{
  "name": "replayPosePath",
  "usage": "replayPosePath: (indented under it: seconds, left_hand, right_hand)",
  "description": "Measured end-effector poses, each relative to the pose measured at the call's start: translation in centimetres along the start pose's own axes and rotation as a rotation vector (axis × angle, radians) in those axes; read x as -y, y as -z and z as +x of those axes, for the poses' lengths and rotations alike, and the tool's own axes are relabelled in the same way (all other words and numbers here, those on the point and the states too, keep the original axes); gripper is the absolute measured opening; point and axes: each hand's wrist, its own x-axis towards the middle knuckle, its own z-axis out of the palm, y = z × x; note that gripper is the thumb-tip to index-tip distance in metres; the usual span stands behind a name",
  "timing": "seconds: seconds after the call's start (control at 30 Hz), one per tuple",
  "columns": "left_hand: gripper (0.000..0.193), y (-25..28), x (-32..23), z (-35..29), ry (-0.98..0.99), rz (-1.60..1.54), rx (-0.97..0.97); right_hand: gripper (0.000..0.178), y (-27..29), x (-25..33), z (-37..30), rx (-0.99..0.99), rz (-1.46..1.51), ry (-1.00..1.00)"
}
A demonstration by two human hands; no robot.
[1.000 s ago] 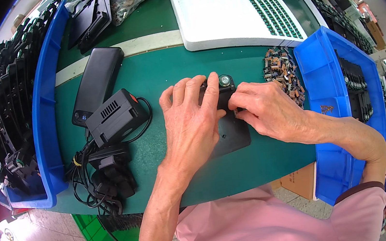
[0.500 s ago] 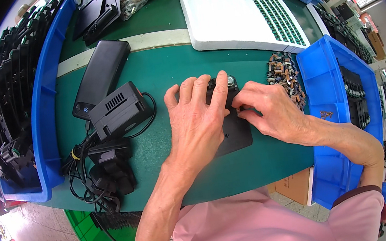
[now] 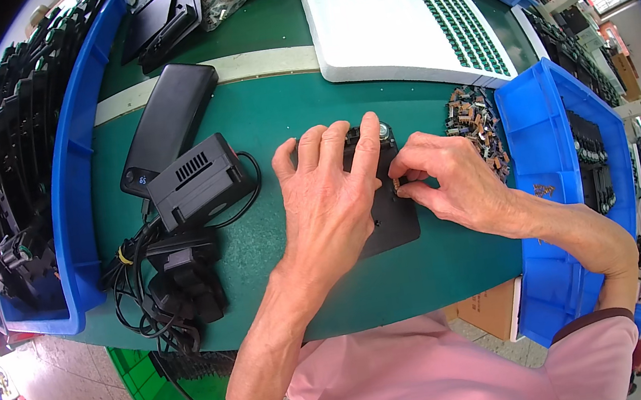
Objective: The person assembles small electronic components by hand, inserting green electronic parts into a black plastic housing.
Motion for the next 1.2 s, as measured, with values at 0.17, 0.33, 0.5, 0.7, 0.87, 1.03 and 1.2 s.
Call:
replayPosePath:
  seconds: [0.17, 0.33, 0.5, 0.7, 0.87, 1.03, 1.2]
  left_hand:
    - [0.07, 0.3, 0.2, 0.0, 0.0, -0.011, -0.007]
    - [0.072, 0.4, 0.3, 0.1, -0.006, -0.024, 0.013]
    - [0.068, 0.4, 0.3, 0.3, -0.012, -0.062, 0.014]
    - [0.069, 0.4, 0.1, 0.2, -0.016, -0.05, 0.015]
    - [0.069, 0.4, 0.0, 0.2, -0.026, -0.056, 0.016]
    - [0.069, 0.5, 0.2, 0.2, -0.019, -0.054, 0.012]
    - [0.071, 0.5, 0.1, 0.2, -0.013, -0.049, 0.045]
  right_hand:
    - [0.019, 1.0, 0.6, 0.1, -0.012, 0.027, -0.047]
    - [0.018, 1.7, 0.3, 0.7, -0.144, 0.05, -0.02]
    - [0.019, 2.3, 0.2, 0.6, -0.096, 0.007, -0.024]
    - [0.016, 1.2, 0.4, 0.0, 0.0, -0.113, 0.043]
    - [0.015, 0.8, -0.1, -0.1, 0.007, -0.114, 0.05]
    - [0.016, 1.5, 0.4, 0.1, 0.037, -0.116, 0.029]
    - [0.022, 2.4, 0.4, 0.6, -0.069, -0.014, -0.046]
